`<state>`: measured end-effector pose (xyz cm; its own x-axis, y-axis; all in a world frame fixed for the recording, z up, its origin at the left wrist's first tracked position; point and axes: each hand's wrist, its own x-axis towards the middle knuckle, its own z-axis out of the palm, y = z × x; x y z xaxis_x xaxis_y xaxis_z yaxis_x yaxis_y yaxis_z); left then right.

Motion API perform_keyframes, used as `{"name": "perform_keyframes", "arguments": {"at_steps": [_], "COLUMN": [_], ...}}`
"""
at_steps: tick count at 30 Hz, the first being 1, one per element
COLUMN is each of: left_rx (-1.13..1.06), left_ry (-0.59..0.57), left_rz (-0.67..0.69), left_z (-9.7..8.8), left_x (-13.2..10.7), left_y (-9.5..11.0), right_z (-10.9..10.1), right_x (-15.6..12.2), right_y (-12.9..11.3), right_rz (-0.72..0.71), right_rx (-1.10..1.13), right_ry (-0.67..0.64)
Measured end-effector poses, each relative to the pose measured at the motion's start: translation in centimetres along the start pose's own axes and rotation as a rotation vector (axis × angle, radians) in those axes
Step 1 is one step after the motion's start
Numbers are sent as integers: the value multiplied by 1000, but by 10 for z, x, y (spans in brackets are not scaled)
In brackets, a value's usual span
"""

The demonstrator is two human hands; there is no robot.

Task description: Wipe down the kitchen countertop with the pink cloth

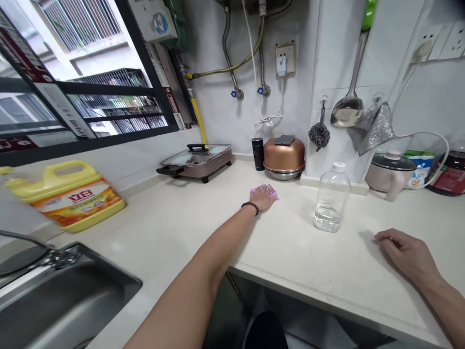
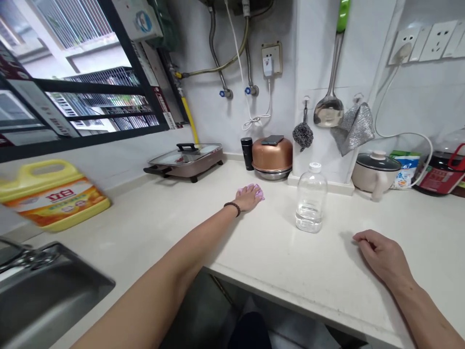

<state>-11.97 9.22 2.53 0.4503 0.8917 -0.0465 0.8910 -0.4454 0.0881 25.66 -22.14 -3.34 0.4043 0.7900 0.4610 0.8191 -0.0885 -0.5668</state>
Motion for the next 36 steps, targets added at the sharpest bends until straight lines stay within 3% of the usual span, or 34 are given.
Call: {"name": "perform_keyframes", "arguments": {"at_steps": [10,18,26,36], "left_rx": [-37,-39,-34,4], "left_ry": [27,56,51,28], "left_rz": [-73,-93,-93,-38], "left_z": [-2,-3,-1,-2], "left_x": [82,101,76,-7], "left_y": [-21,-26,-26,-31], "right_z": [-5,-6,-5,-6], "right_x": [-6,-4,1,6], "right_y": [7,5,4,8], "right_rz": [-41,-15,14,47], "right_rx": [-53,-87,-65,-18], "right_ry": [-92,-95,-69,-5]}}
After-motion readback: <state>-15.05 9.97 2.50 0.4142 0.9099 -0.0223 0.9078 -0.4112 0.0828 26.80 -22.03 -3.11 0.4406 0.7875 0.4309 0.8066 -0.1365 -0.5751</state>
